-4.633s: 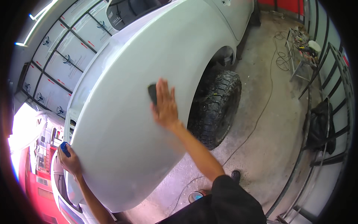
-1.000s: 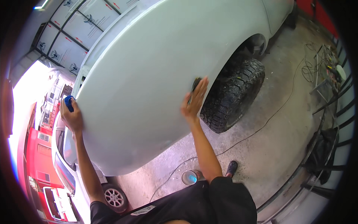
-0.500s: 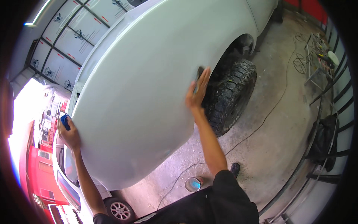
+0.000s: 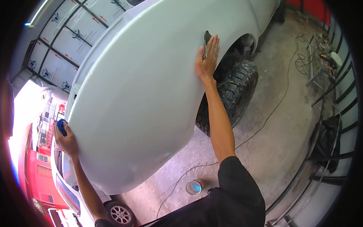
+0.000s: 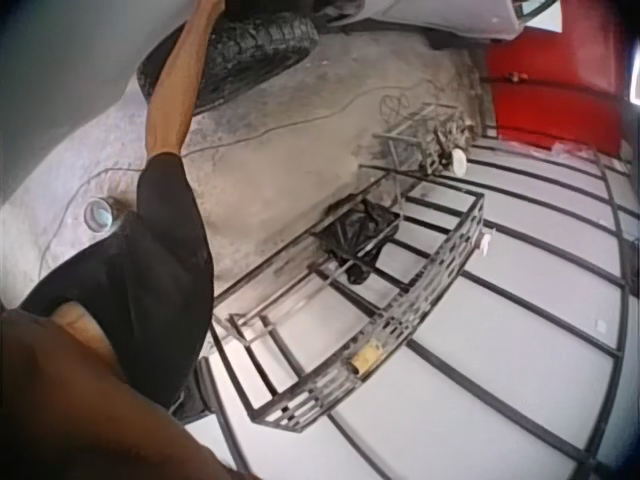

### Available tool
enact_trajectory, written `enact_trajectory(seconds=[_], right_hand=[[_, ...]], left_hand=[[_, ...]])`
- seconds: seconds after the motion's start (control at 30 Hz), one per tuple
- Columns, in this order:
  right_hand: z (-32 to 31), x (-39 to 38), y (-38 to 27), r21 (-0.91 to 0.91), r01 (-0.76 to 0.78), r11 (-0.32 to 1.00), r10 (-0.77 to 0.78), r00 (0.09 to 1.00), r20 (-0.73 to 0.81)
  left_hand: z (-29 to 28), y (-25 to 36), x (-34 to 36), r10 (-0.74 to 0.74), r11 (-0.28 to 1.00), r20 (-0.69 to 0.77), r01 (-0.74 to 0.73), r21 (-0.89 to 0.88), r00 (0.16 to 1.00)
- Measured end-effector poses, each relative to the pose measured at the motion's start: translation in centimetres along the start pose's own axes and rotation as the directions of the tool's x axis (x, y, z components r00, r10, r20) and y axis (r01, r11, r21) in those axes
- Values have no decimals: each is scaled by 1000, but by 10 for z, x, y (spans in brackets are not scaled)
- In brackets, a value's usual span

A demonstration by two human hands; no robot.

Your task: Wet sanding the rear body panel of a white pickup truck using a sanding block and a wet cloth.

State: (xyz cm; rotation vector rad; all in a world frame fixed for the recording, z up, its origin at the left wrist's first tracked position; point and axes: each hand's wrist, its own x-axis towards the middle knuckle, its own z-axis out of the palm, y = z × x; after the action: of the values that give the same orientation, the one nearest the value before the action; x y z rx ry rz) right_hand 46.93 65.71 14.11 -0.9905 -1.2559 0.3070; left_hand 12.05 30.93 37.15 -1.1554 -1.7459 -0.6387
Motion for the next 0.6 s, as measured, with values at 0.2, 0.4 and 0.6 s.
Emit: enact_trajectory(seconds=[0.2, 0.4, 0.6], right_hand=[[21, -164, -58, 91, 145, 985, -157, 978, 139], [8, 27, -27, -45, 44, 998, -42, 998, 43], [34, -126, -91, 51, 167, 985, -172, 976, 131]], left_hand=[[-15, 0, 3, 79, 996, -23, -77, 52, 997], [1, 5, -4, 36, 999, 10, -36, 23, 999], [-14, 3, -1, 48, 997, 3, -48, 60, 999]])
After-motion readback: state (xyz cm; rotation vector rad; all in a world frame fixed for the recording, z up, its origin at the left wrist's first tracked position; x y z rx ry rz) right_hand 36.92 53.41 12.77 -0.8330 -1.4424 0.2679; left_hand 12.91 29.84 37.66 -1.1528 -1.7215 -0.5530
